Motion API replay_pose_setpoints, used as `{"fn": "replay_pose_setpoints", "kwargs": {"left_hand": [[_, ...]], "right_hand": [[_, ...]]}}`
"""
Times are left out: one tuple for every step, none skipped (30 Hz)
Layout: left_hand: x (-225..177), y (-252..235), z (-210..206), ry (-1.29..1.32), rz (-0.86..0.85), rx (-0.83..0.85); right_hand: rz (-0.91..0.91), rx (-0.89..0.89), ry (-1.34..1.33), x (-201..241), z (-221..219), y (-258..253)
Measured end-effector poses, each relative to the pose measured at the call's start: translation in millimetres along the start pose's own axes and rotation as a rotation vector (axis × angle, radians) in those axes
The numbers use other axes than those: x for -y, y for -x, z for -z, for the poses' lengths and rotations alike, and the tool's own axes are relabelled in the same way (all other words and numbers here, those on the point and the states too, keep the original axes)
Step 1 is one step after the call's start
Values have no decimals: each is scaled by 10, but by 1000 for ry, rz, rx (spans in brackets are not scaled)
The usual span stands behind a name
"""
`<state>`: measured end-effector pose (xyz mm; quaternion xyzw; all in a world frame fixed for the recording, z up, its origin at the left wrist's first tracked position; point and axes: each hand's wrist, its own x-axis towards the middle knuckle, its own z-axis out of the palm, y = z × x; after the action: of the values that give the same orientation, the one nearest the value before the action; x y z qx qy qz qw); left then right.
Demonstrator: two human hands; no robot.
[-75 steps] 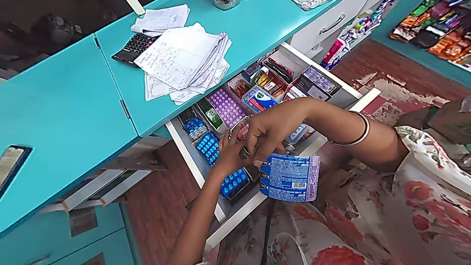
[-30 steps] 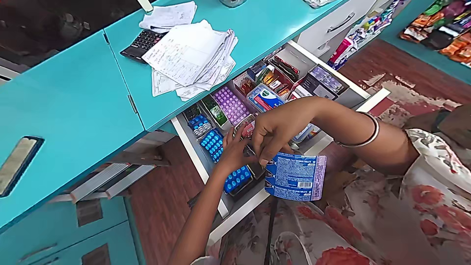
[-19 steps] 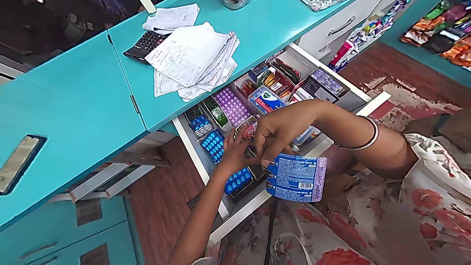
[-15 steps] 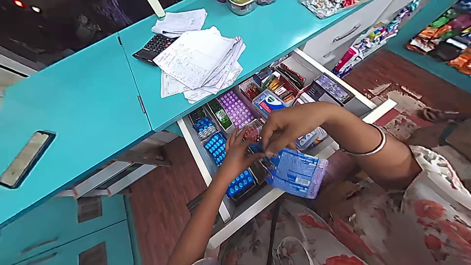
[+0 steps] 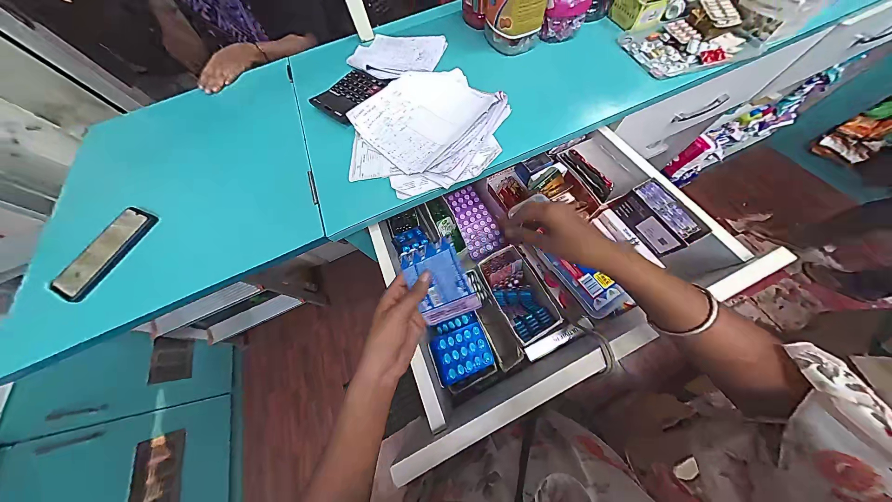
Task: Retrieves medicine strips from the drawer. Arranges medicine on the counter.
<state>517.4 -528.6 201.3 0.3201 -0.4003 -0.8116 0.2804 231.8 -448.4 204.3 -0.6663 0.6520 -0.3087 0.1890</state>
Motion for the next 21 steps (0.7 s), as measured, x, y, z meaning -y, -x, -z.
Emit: {"fn": "replay_pose_setpoints", "kwargs": {"left_hand": [[16,43,100,34,25,-35],[44,88,183,68,50,-65],[81,137,251,110,71,-91],[122,186,307,146,92,-109],[159,234,350,172,109,-121],[195,277,382,191,121,-130],[227,316,406,202,131,-142],[252,351,422,201,140,-152],[271,384,435,193,151,-167],[288,413,442,184,161,-183],[302,433,443,174,169,-201],[313,443,448,155,177,-206],[318,449,460,142,181,-204],[323,459,472,132,182,-201],[325,464,478,116,181,-195],[321,461,467,85,182,-198],[325,447,451,45,177,-198],[333,430,425,-13,165,-189],[332,416,383,-98,144,-161],[331,396,332,-197,108,-115],[338,367,273,-308,64,-54]], "right_hand": [[-8,111,56,-100,-114,4],[-20,231,128,-171,-234,5],[-33,343,215,-185,-337,6],[-61,444,286,-165,-424,1],[-63,505,347,-155,-499,-3],[-60,546,385,-149,-542,-7],[-57,572,388,-145,-549,-13],[-63,593,375,-141,-520,-27],[-75,600,350,-142,-473,-36],[-84,587,323,-153,-424,-32],[-88,561,298,-169,-386,-20],[-83,532,283,-181,-365,-6],[-58,494,278,-193,-378,8],[-24,460,282,-204,-422,29],[8,434,290,-211,-478,52],[13,435,306,-180,-517,70],[-1,451,331,-128,-531,77],[-11,465,368,-100,-540,83],[-27,488,396,-91,-543,83],[-40,511,412,-99,-545,80],[-45,532,431,-112,-549,72]]}}
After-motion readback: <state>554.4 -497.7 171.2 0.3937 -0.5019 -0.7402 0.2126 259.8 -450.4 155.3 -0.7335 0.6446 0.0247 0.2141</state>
